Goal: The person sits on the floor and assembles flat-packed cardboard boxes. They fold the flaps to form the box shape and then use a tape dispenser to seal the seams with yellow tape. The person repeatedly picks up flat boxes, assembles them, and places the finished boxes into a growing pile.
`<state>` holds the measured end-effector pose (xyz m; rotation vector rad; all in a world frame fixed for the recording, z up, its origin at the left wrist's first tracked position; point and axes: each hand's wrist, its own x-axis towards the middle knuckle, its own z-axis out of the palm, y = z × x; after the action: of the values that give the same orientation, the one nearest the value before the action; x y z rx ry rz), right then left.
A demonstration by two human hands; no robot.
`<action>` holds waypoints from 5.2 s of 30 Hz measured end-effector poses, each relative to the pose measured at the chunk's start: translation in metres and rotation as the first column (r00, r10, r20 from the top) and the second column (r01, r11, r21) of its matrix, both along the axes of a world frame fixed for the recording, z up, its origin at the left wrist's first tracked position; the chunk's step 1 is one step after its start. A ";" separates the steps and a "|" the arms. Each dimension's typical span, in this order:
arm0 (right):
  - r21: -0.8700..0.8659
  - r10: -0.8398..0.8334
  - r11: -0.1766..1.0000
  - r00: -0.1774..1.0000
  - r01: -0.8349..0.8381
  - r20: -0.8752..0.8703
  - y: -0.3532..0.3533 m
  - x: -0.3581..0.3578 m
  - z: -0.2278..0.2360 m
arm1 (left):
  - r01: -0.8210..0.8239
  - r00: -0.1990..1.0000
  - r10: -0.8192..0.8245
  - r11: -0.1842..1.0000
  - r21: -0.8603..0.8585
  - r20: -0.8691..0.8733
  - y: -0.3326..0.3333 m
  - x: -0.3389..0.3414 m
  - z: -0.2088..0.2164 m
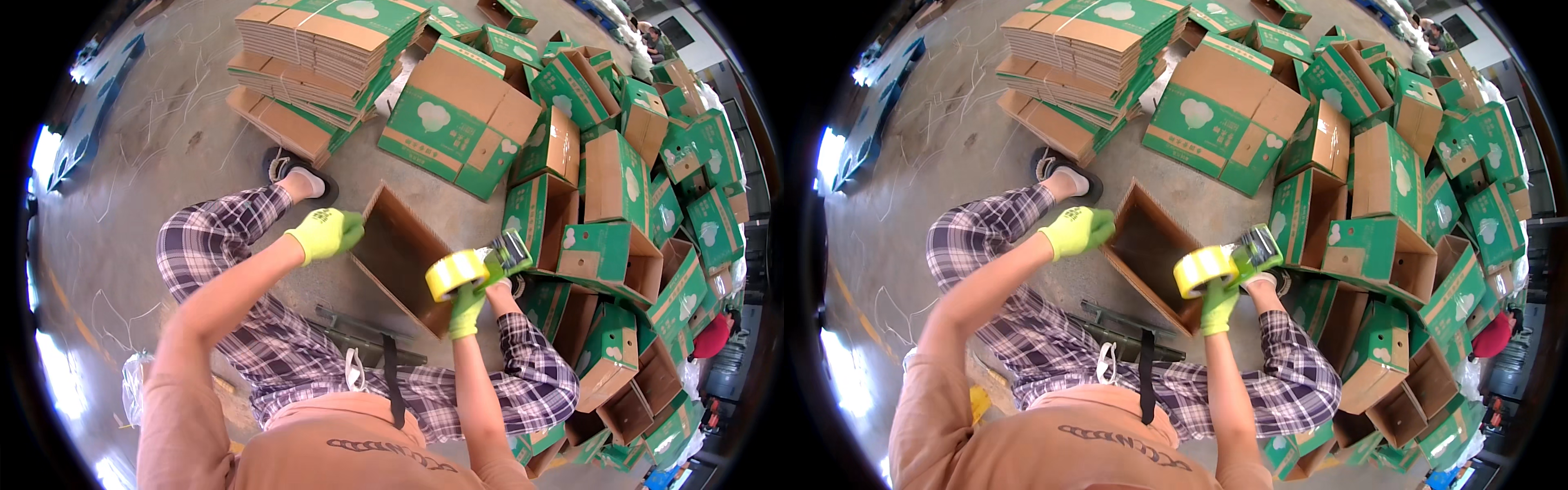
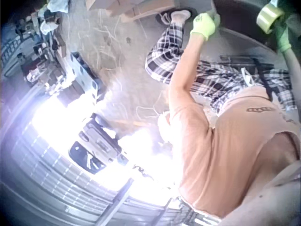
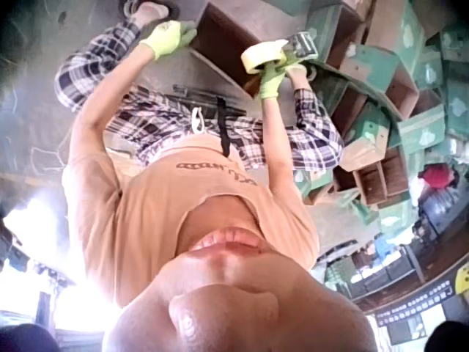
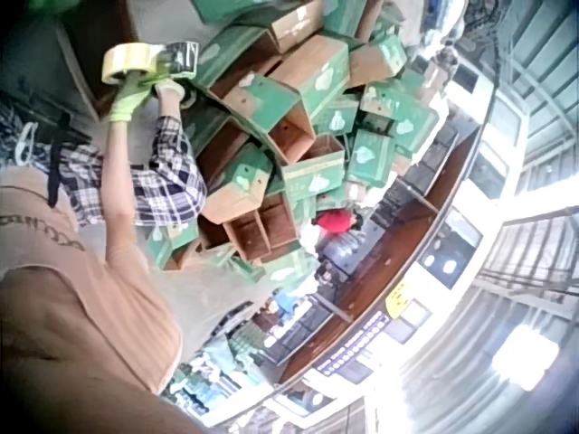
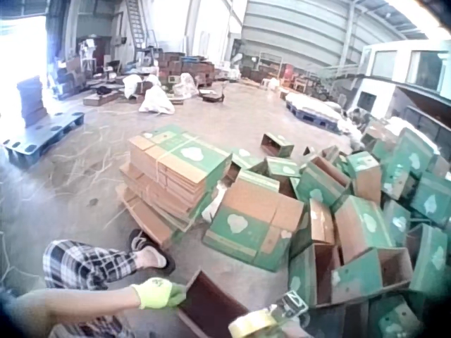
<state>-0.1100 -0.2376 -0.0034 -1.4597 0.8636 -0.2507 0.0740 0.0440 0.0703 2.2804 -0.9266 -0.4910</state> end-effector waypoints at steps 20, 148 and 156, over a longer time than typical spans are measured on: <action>0.708 0.095 0.438 0.812 -0.554 0.576 0.012 0.096 -0.011 | 0.291 0.935 -0.342 0.894 0.341 0.098 -0.015 -0.002 -0.022; 0.031 -0.273 0.841 0.374 0.540 0.886 -0.283 -0.098 0.346 | 0.339 0.900 -0.388 0.334 -0.879 0.200 -0.195 -0.111 0.231; 0.402 -0.300 0.891 0.394 -0.210 0.869 -0.136 -0.166 0.202 | 0.316 0.837 -0.311 0.946 -0.065 -0.450 -0.209 0.017 -0.041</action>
<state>-0.2756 -0.3732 0.1990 -0.6108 -0.0226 -0.7768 0.0908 -0.1645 0.0297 1.8934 -1.0493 -1.1246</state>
